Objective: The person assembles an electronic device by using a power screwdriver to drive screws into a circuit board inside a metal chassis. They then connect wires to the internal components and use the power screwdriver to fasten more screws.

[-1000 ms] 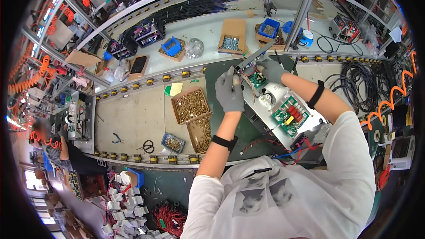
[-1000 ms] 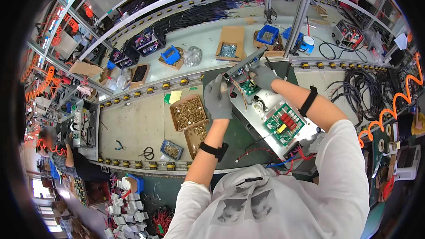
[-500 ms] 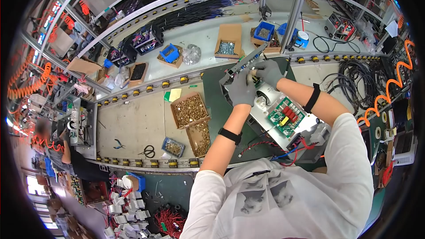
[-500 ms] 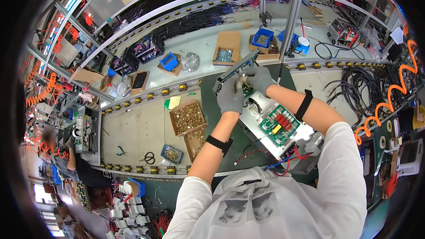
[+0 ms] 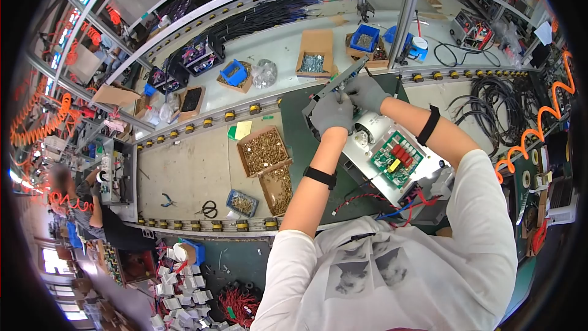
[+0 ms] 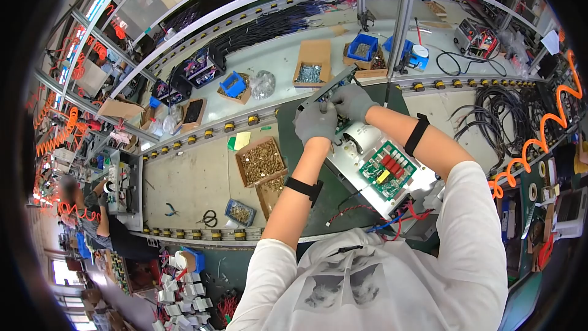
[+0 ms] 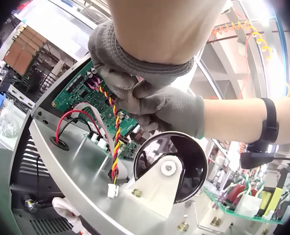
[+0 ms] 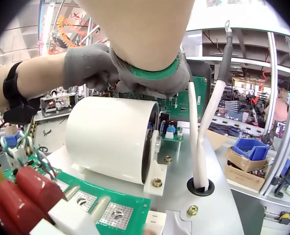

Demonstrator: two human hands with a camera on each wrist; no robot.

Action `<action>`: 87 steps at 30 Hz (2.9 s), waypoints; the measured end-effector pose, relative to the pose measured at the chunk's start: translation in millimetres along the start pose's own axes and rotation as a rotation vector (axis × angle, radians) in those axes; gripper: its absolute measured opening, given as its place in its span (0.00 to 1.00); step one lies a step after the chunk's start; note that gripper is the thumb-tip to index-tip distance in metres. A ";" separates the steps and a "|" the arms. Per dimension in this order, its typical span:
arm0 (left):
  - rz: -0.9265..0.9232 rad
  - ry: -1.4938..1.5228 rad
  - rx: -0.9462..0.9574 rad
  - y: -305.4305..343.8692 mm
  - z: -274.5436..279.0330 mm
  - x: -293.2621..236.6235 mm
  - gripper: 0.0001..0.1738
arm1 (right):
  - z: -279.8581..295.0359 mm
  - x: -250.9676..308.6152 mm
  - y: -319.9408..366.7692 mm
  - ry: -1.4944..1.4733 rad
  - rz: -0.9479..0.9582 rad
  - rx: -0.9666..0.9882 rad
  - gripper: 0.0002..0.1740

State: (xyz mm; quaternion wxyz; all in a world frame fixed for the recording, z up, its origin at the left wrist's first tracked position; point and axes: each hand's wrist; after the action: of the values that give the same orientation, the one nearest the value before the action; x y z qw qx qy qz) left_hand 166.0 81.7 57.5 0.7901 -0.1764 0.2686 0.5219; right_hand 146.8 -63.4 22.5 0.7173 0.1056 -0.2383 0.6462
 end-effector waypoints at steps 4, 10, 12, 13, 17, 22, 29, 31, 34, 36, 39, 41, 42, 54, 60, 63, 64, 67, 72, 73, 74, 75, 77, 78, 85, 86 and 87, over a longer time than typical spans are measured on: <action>0.081 -0.066 0.016 -6.9 -6.7 0.2 0.18 | -4.8 3.2 0.7 -0.025 -0.045 0.038 0.09; 0.034 0.020 -0.007 7.0 -15.2 15.2 0.16 | -7.8 4.8 11.3 -0.174 -0.063 -0.120 0.11; -0.287 0.080 -0.409 15.2 -20.0 23.9 0.13 | -11.1 5.5 11.2 -0.191 -0.172 -0.174 0.12; -0.287 0.076 -0.406 15.6 -18.0 25.9 0.13 | -13.8 4.6 10.8 -0.191 -0.224 -0.232 0.12; -0.429 0.054 -0.720 5.7 -12.5 40.9 0.16 | -15.9 7.0 7.7 -0.124 -0.357 -0.229 0.13; -0.494 0.166 -0.628 -4.3 -14.2 56.3 0.14 | -18.8 6.6 3.7 -0.011 -0.360 -0.181 0.13; -0.443 0.175 -0.548 -4.5 -12.5 56.4 0.13 | -11.5 8.5 2.1 0.047 -0.279 -0.186 0.12; -0.438 0.171 -0.550 -4.8 -13.0 55.9 0.12 | -11.2 5.1 0.2 0.057 -0.273 -0.163 0.12; -0.425 0.149 -0.548 -4.5 -12.4 54.8 0.12 | -11.8 6.4 -0.4 0.121 -0.207 -0.210 0.12; -0.407 0.168 -0.538 -3.6 -12.4 54.3 0.12 | -8.9 10.8 0.9 0.156 -0.296 -0.172 0.12; -0.428 0.183 -0.558 -5.4 -15.0 56.9 0.13 | -7.0 14.4 0.8 0.224 -0.327 -0.157 0.11; -0.422 0.169 -0.548 -5.6 -15.4 57.9 0.13 | -9.0 11.6 0.3 0.272 -0.277 -0.165 0.11; -0.418 0.157 -0.540 -5.3 -14.7 57.6 0.13 | -8.9 11.4 0.1 0.322 -0.225 -0.176 0.11; -0.418 0.121 -0.479 -4.7 -12.0 58.8 0.15 | -8.1 16.1 -5.3 0.339 -0.362 -0.093 0.13; -0.434 0.373 -0.600 29.8 -33.1 80.3 0.20 | 28.0 39.6 1.3 0.300 -0.406 0.050 0.14; -0.096 0.291 -0.224 62.9 -62.3 86.1 0.22 | 28.0 44.2 15.1 0.322 -0.329 0.212 0.15; -0.040 0.243 -0.065 73.5 -63.0 81.2 0.22 | 27.4 43.9 20.6 0.313 -0.279 0.312 0.15; -0.165 0.194 -0.164 86.6 -77.9 83.4 0.17 | 13.2 39.9 28.0 0.168 -0.232 0.416 0.16; -0.083 0.662 0.097 96.6 -47.2 60.0 0.12 | 17.0 59.5 35.2 0.096 -0.219 0.588 0.18; -0.081 0.661 0.095 95.1 -49.1 63.2 0.12 | 16.7 58.9 34.8 0.095 -0.216 0.589 0.18; -0.133 0.680 0.046 91.0 -54.9 68.2 0.12 | 17.7 54.9 33.8 0.131 -0.189 0.539 0.17; -0.185 0.699 -0.004 86.8 -57.6 70.3 0.13 | 19.7 51.9 34.0 0.169 -0.162 0.489 0.17; -0.256 0.631 -0.023 76.2 -59.3 77.7 0.14 | 25.5 47.7 40.9 0.252 -0.214 0.372 0.16; -0.327 0.558 -0.038 71.3 -56.3 79.2 0.15 | 29.0 48.4 43.1 0.329 -0.269 0.253 0.15; -0.549 -0.393 0.012 39.0 -45.8 76.7 0.26 | 46.9 10.3 43.2 0.325 -0.247 0.292 0.13; -0.549 -0.388 0.014 35.0 -47.0 82.4 0.26 | 48.4 10.9 45.7 0.276 -0.262 0.272 0.14; -0.581 -0.439 -0.002 30.8 -47.2 89.1 0.24 | 48.7 10.5 47.6 0.277 -0.268 0.273 0.14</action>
State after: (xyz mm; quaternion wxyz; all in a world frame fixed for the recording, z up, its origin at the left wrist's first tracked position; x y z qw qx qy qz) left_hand 154.0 132.4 -34.1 0.9441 -0.1299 0.0310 0.3014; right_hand 90.8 -69.8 62.1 0.8016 0.1429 -0.0320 0.5796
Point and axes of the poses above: each hand's wrist, its own y-axis away from the middle knuckle, its own z-axis out of the back of the hand, x = y × z, and after that the axes turned 3 degrees about -z, right-handed
